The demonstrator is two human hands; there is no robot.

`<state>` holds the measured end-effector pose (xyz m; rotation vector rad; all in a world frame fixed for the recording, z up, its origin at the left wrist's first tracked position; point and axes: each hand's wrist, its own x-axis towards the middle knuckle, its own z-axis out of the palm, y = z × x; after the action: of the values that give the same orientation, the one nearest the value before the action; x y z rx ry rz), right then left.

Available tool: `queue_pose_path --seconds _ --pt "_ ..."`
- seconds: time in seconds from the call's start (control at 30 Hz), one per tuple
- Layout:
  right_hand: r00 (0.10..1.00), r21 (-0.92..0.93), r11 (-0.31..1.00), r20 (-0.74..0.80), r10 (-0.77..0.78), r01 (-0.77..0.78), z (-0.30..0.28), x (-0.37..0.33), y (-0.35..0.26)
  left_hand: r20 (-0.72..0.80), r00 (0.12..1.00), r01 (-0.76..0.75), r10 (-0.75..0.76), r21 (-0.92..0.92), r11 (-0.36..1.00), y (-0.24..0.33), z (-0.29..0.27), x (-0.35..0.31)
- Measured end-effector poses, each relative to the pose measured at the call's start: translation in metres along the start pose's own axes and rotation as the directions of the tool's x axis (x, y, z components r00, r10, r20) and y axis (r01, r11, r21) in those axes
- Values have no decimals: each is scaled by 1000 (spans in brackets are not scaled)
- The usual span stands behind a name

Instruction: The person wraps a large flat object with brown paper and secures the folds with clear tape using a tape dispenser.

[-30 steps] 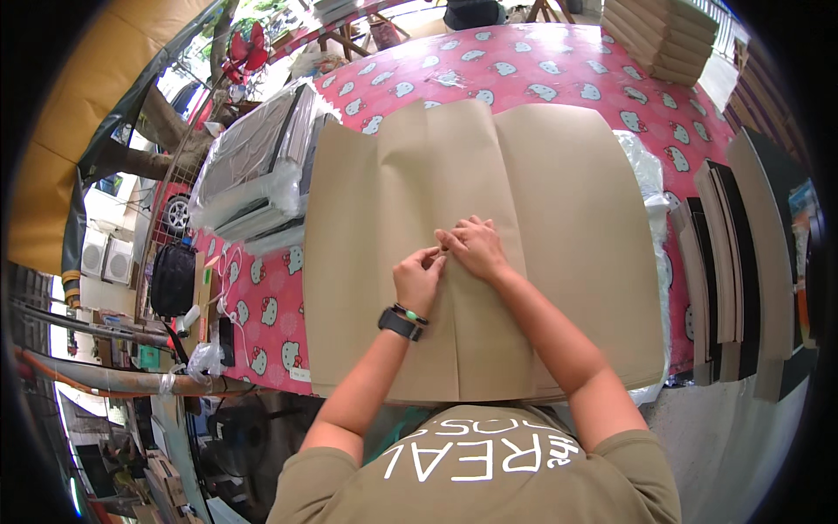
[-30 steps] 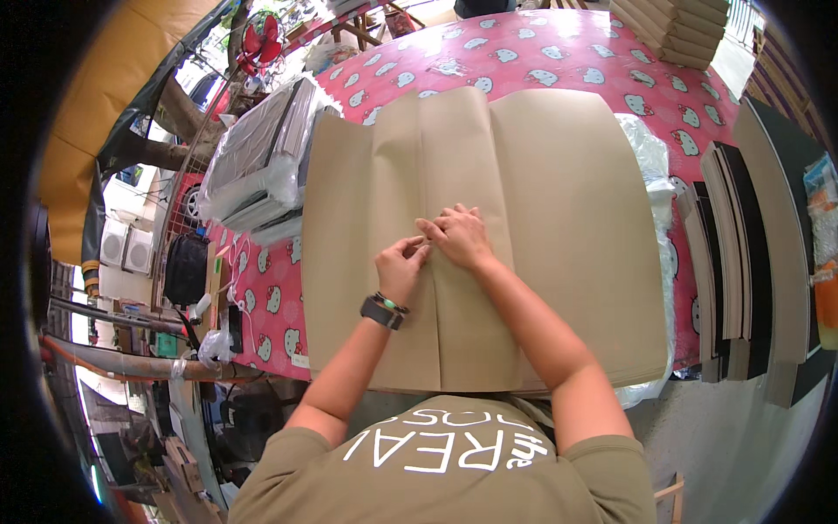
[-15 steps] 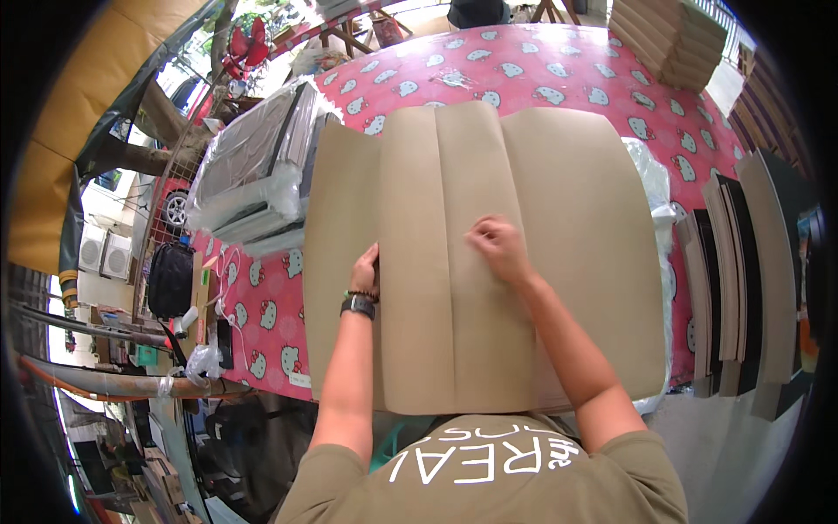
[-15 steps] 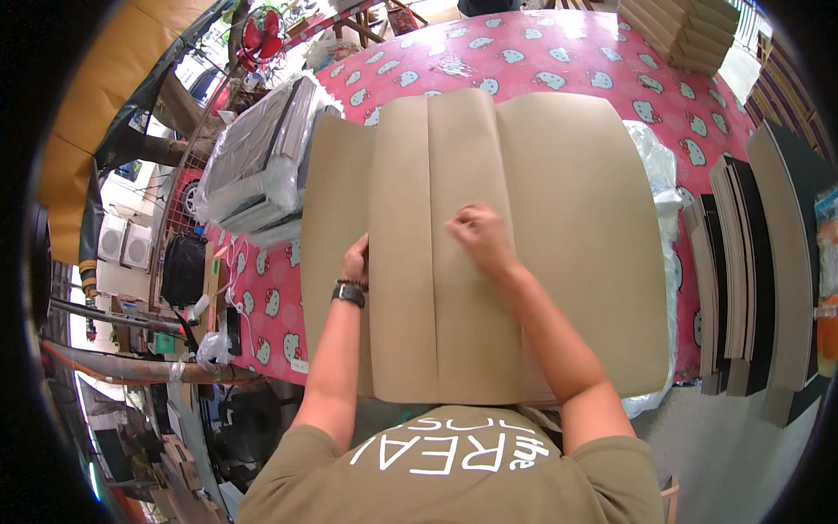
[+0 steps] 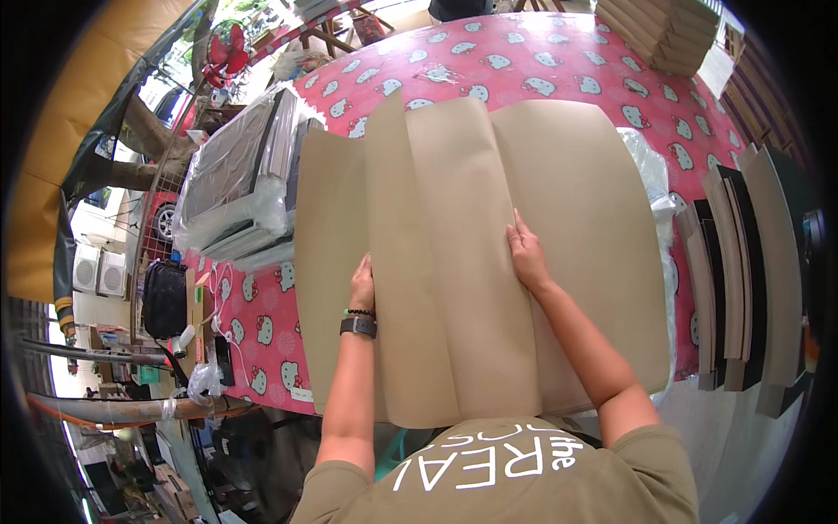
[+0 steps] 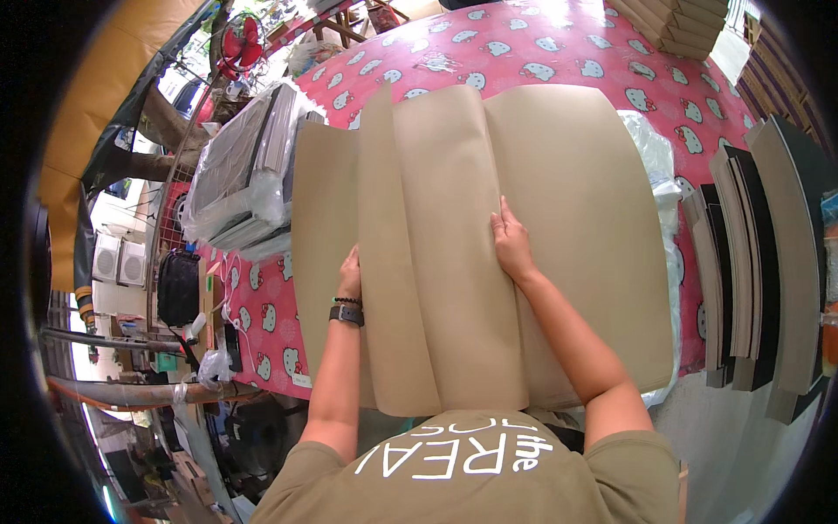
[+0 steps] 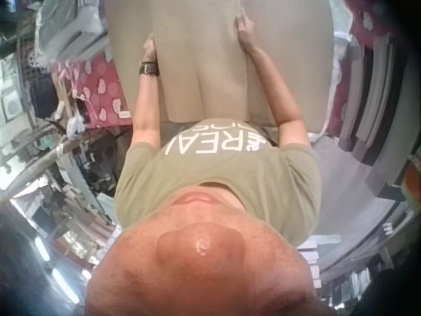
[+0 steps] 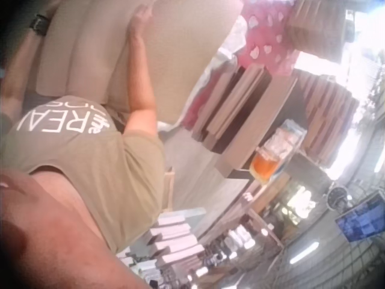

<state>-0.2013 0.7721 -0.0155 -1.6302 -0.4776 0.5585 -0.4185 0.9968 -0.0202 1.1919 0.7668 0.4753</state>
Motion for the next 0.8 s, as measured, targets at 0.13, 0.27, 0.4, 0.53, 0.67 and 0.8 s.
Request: queue_pose_path --seconds 0.13,0.27,0.4,0.53,0.67,0.8 --pt "997 34 998 68 45 -47 -1 -2 -5 -53 993 -96 103 114 989 -8 -5 1" --pt "993 69 998 120 -15 7 -6 -2 -2 116 993 -16 31 -133 991 -3 3 1" --pt "992 -23 999 125 -34 37 -7 -3 -4 55 998 -19 21 -31 999 5 11 -4" --pt "991 -232 970 123 -47 75 0 -10 -22 -82 971 -129 226 617 776 4 18 -7" --pt "970 -841 484 202 -138 244 17 -16 -38 -9 886 -173 463 921 349 10 49 -13" --pt "903 -883 189 420 -87 429 60 -14 -50 -4 906 13 424 1000 -17 13 64 -17"
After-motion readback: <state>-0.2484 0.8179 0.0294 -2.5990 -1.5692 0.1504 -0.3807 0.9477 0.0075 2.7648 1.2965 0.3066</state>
